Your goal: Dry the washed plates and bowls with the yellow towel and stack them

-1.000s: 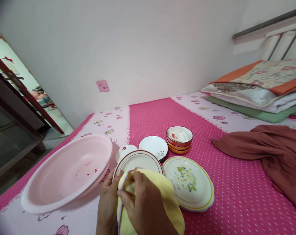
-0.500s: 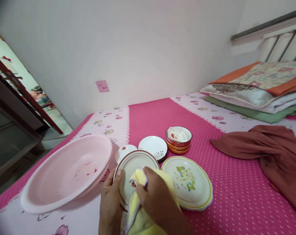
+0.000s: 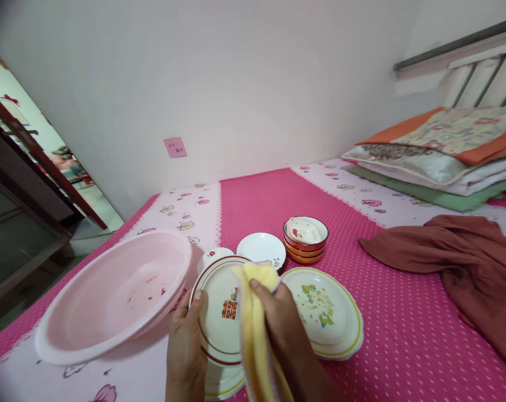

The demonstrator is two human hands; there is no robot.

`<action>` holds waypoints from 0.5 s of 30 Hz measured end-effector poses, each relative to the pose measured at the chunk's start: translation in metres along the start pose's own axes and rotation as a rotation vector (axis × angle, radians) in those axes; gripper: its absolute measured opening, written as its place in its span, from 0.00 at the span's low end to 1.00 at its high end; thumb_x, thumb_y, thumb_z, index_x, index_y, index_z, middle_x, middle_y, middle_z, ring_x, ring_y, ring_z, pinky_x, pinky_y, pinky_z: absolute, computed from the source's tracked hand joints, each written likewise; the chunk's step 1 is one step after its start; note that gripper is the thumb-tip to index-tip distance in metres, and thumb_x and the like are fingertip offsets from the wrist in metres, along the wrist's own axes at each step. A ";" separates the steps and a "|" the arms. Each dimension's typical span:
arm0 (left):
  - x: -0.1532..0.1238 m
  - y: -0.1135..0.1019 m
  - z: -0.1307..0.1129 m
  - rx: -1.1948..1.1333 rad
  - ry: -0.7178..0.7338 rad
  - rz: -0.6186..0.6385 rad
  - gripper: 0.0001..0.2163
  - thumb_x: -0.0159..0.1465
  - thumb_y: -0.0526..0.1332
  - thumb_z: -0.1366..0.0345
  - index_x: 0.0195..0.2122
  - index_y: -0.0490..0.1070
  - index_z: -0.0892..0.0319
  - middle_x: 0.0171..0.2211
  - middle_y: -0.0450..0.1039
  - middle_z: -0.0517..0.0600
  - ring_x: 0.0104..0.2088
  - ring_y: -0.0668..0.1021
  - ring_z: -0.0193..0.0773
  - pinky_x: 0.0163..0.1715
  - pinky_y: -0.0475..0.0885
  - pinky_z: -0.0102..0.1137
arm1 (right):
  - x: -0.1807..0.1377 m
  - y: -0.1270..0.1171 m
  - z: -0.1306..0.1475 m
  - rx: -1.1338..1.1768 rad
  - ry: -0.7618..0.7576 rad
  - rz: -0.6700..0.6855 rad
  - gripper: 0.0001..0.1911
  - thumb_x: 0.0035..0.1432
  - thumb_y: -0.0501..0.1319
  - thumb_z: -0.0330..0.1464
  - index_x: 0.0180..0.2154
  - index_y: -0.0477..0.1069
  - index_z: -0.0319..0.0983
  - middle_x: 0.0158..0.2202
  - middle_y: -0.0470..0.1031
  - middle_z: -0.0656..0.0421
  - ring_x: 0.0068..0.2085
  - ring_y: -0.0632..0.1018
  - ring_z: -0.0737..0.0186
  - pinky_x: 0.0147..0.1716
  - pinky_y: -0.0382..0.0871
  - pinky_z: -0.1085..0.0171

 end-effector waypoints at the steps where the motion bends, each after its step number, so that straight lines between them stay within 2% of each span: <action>1: -0.001 0.002 0.000 0.020 0.004 0.042 0.18 0.58 0.74 0.57 0.47 0.79 0.58 0.41 0.85 0.54 0.39 0.85 0.46 0.40 0.80 0.34 | -0.004 0.010 -0.005 -0.007 -0.006 0.031 0.26 0.52 0.69 0.49 0.43 0.79 0.34 0.38 0.85 0.48 0.38 0.85 0.44 0.40 0.80 0.52; 3: -0.004 0.004 0.000 0.066 0.022 0.110 0.18 0.57 0.74 0.54 0.44 0.80 0.59 0.39 0.85 0.54 0.38 0.85 0.47 0.40 0.80 0.35 | -0.010 0.024 -0.012 -0.070 -0.099 0.101 0.24 0.56 0.67 0.47 0.47 0.77 0.36 0.47 0.83 0.47 0.48 0.83 0.45 0.50 0.77 0.53; 5: -0.005 0.005 -0.002 0.104 0.048 0.123 0.18 0.56 0.74 0.54 0.44 0.80 0.59 0.39 0.85 0.53 0.39 0.85 0.47 0.40 0.79 0.35 | -0.017 0.032 -0.014 -0.220 -0.238 0.162 0.21 0.58 0.66 0.41 0.50 0.76 0.37 0.51 0.81 0.48 0.52 0.81 0.47 0.56 0.74 0.52; 9: -0.007 0.008 -0.008 0.109 0.056 0.130 0.19 0.54 0.75 0.55 0.43 0.80 0.58 0.40 0.85 0.53 0.39 0.84 0.46 0.40 0.78 0.33 | -0.028 0.032 -0.007 -0.531 -0.446 0.291 0.19 0.56 0.62 0.30 0.50 0.73 0.36 0.47 0.78 0.49 0.47 0.79 0.50 0.51 0.76 0.53; 12: -0.009 0.010 -0.013 0.125 0.032 0.153 0.21 0.51 0.76 0.53 0.42 0.81 0.59 0.39 0.85 0.54 0.38 0.84 0.47 0.39 0.78 0.34 | -0.036 0.034 0.003 -0.578 -0.532 0.490 0.12 0.62 0.56 0.25 0.46 0.73 0.39 0.44 0.76 0.54 0.44 0.77 0.57 0.50 0.75 0.60; 15: -0.012 0.012 -0.015 0.142 0.010 0.182 0.22 0.53 0.75 0.53 0.45 0.81 0.60 0.38 0.84 0.53 0.38 0.83 0.46 0.40 0.77 0.34 | -0.038 0.037 0.008 -0.588 -0.608 0.511 0.13 0.65 0.54 0.22 0.45 0.72 0.41 0.43 0.74 0.57 0.44 0.75 0.59 0.53 0.72 0.61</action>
Point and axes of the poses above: each hand's wrist, its own x-axis towards the middle knuckle, its own y-axis out of the palm, z = x × y, the point moved 4 cm from there along x, towards the middle knuckle
